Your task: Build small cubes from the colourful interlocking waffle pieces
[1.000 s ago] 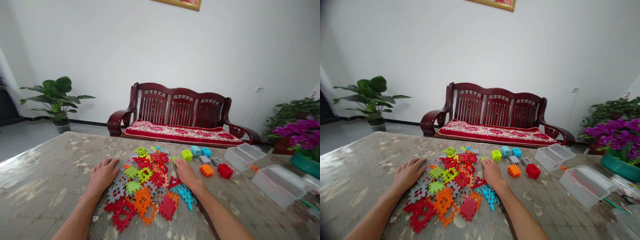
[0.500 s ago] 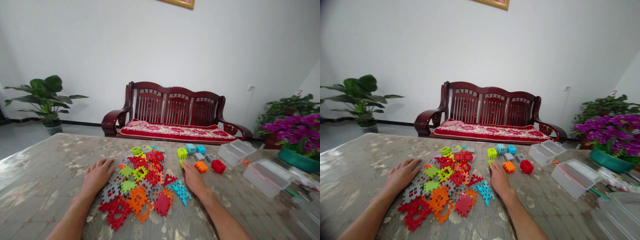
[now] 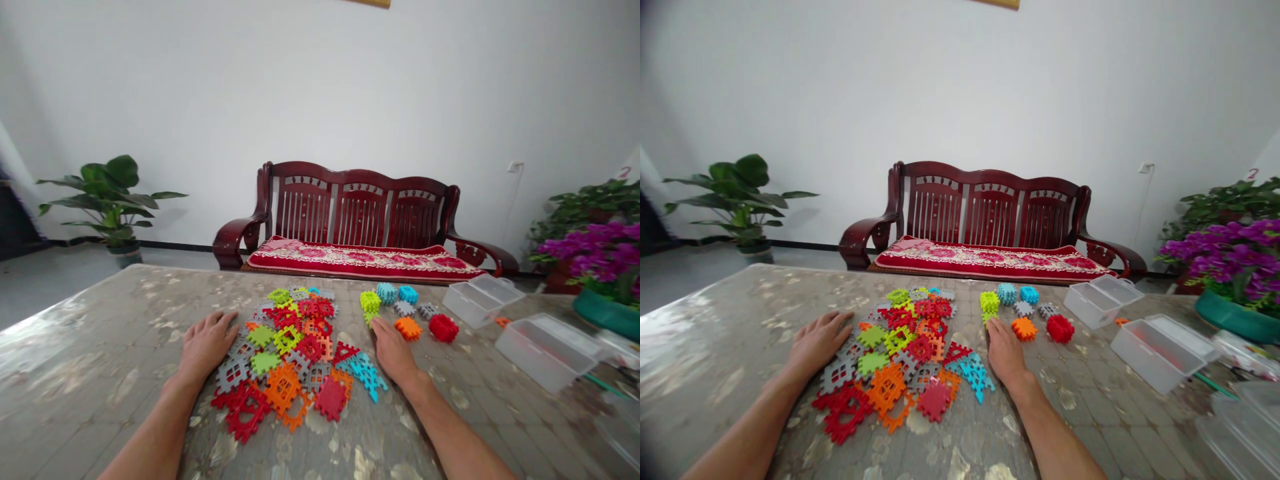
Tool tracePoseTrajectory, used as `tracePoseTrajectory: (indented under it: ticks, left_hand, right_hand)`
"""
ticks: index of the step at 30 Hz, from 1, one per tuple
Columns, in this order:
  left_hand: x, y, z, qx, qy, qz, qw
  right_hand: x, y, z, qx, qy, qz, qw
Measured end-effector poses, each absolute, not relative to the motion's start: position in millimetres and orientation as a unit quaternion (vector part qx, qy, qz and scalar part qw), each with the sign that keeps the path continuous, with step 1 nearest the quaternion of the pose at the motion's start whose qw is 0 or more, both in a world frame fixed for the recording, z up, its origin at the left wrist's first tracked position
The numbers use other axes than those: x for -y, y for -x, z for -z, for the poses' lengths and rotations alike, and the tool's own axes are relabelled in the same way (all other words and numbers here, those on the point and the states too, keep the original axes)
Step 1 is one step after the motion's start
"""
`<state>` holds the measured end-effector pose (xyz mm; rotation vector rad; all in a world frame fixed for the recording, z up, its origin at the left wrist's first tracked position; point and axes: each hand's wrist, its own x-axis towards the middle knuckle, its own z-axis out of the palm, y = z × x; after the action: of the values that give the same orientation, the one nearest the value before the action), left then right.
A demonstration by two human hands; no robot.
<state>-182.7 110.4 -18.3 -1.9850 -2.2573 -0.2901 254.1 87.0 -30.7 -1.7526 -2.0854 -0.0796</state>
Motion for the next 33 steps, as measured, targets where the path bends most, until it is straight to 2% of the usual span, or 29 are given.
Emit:
tracePoseTrajectory:
  ticks: [6, 11, 19, 25, 33]
  left_hand:
    - [-107.7, 176.3, 16.7, 0.749, 0.654, 0.083, 0.069]
    - [-106.6, 174.3, 12.3, 0.752, 0.651, 0.094, 0.054]
    - [-115.8, 165.6, 11.4, 0.711, 0.670, 0.205, -0.064]
    - [-119.1, 148.6, 11.6, 0.658, 0.726, 0.174, -0.100]
    - [-108.9, 119.7, 18.1, 0.643, 0.747, 0.152, -0.082]
  right_hand:
    - [-86.7, -255.5, 31.6, 0.749, 0.621, 0.063, 0.221]
    - [-86.1, -255.6, 30.5, 0.756, 0.585, 0.074, 0.284]
    - [-80.7, -239.8, 26.5, 0.756, 0.545, -0.058, 0.358]
    - [-78.9, -231.3, 24.0, 0.752, 0.531, -0.144, 0.363]
    - [-82.7, -236.4, 24.3, 0.731, 0.532, -0.172, 0.390]
